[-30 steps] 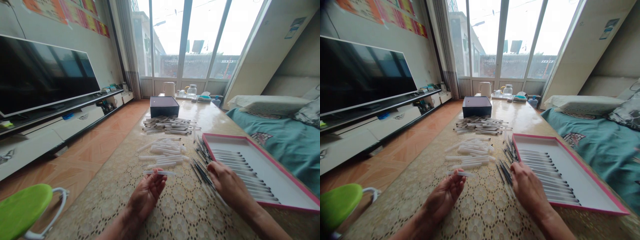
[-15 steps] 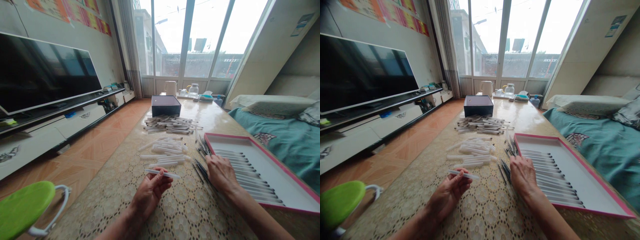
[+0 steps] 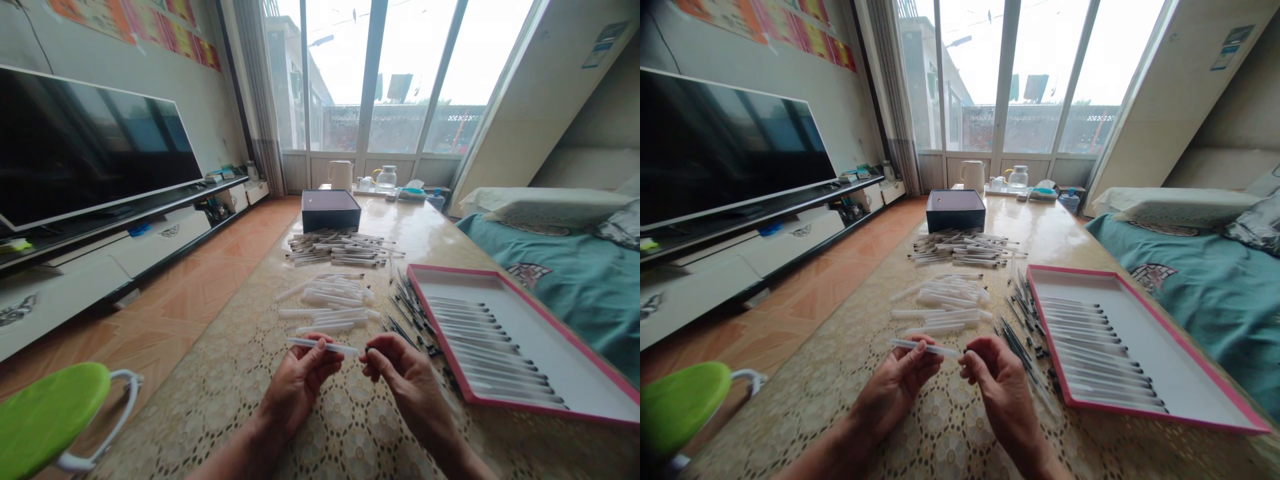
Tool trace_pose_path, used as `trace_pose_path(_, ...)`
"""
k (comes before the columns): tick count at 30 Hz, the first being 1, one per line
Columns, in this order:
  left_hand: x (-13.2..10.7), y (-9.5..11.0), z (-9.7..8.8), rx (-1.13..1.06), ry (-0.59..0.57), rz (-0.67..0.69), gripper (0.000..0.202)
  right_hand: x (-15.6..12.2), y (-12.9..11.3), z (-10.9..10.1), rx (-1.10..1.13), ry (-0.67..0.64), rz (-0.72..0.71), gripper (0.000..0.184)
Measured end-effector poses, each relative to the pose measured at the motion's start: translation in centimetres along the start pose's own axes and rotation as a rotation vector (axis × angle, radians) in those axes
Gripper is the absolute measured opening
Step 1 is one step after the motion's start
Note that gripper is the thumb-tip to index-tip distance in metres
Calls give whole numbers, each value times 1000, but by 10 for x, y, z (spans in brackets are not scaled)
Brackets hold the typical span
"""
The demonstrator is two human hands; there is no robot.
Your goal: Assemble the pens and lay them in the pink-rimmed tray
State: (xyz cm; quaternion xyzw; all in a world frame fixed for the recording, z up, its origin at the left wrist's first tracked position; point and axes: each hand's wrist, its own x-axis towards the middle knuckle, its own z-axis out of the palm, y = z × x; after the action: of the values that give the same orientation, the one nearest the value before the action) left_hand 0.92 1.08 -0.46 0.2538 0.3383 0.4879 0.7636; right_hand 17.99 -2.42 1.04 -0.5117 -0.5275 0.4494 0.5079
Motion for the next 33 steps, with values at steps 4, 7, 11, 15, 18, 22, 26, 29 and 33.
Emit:
trace_pose_path(4, 1, 0, 2, 8, 12, -1, 11, -2, 7, 0, -88, 40, -72, 18)
trace_pose_path(7, 2, 0, 2, 7, 14, -1, 11, -3, 10, 2, -141, 42, -118, 14)
trace_pose_path(11, 1, 0, 3, 17, 22, 1, 10, -2, 11, 3, -171, 52, -141, 13)
trace_pose_path(15, 1, -1, 2, 32, 1, 7, 11, 0, 10, 3, -178, 38, -152, 12)
trace_pose_path(18, 1, -1, 3, 37, -16, 13, 11, 0, 11, 2, -175, 39, -146, 12)
trace_pose_path(22, -1, 0, 3, 46, -26, 11, 12, 0, 12, 3, -112, 25, -105, 15)
trace_pose_path(26, -1, 0, 3, 61, -48, 14, 11, 0, 12, 4, -67, 18, -57, 20)
trace_pose_path(29, -1, -1, 2, 70, -95, 30, 9, 0, 16, 4, -145, 14, -54, 27)
trace_pose_path(33, -1, 0, 2, 79, -131, 15, 9, 0, 22, 2, -301, 2, -81, 40)
